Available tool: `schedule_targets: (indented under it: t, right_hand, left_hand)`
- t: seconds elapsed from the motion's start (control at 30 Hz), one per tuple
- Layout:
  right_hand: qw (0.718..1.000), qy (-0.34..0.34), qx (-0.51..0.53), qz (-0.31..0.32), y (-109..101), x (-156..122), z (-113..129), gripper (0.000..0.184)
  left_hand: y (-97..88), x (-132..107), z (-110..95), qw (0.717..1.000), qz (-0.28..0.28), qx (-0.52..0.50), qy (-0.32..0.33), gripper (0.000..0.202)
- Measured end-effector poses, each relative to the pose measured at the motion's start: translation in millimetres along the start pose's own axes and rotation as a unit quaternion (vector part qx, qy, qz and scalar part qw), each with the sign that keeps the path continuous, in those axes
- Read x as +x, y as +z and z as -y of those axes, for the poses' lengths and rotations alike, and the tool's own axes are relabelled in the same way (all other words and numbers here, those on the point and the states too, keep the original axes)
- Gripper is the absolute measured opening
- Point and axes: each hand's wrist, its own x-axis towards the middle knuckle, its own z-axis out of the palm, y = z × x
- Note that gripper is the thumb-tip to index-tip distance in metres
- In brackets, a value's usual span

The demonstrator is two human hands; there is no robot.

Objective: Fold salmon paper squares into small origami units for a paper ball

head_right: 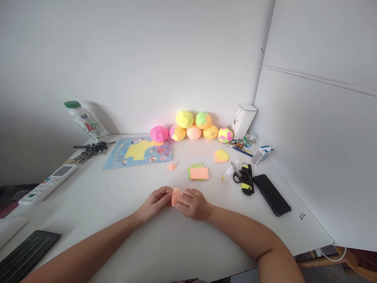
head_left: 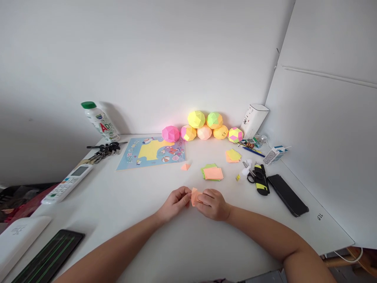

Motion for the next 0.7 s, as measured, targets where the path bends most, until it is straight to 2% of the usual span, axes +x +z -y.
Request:
schedule_targets:
  t: [0.13,0.2,0.3,0.4,0.5,0.57,0.7]
  right_hand:
    - [0.999,-0.010,-0.017,0.028,0,-1,2,0.025]
    - [0.999,-0.023,-0.040,0.013,-1,1,3,0.025]
    - [0.997,-0.050,-0.048,-0.041,-4,5,2,0.022]
    - [0.995,-0.046,-0.002,-0.083,-7,10,-2,0.020]
    - [0.994,-0.004,0.088,-0.071,-9,14,-6,0.018]
    - [0.985,0.026,0.166,-0.047,-9,15,-8,0.017]
    - [0.955,0.114,0.272,-0.014,-11,15,-9,0.021]
  left_hand:
    - [1.6,0,4,0.997,-0.032,-0.069,-0.017,0.023]
    - [1.0,0,7,0.996,-0.038,-0.073,-0.026,0.021]
    - [-1.4,1,9,0.997,-0.022,-0.075,-0.024,0.020]
    - [-3.0,1,6,0.995,0.002,-0.098,-0.022,0.023]
    - [-3.1,0,2,0.996,0.020,-0.078,-0.030,0.027]
    - [-3.7,-1,1,1.000,0.004,-0.018,-0.002,0.030]
    - [-6.2,0,3,0.989,-0.042,0.090,0.112,0.036]
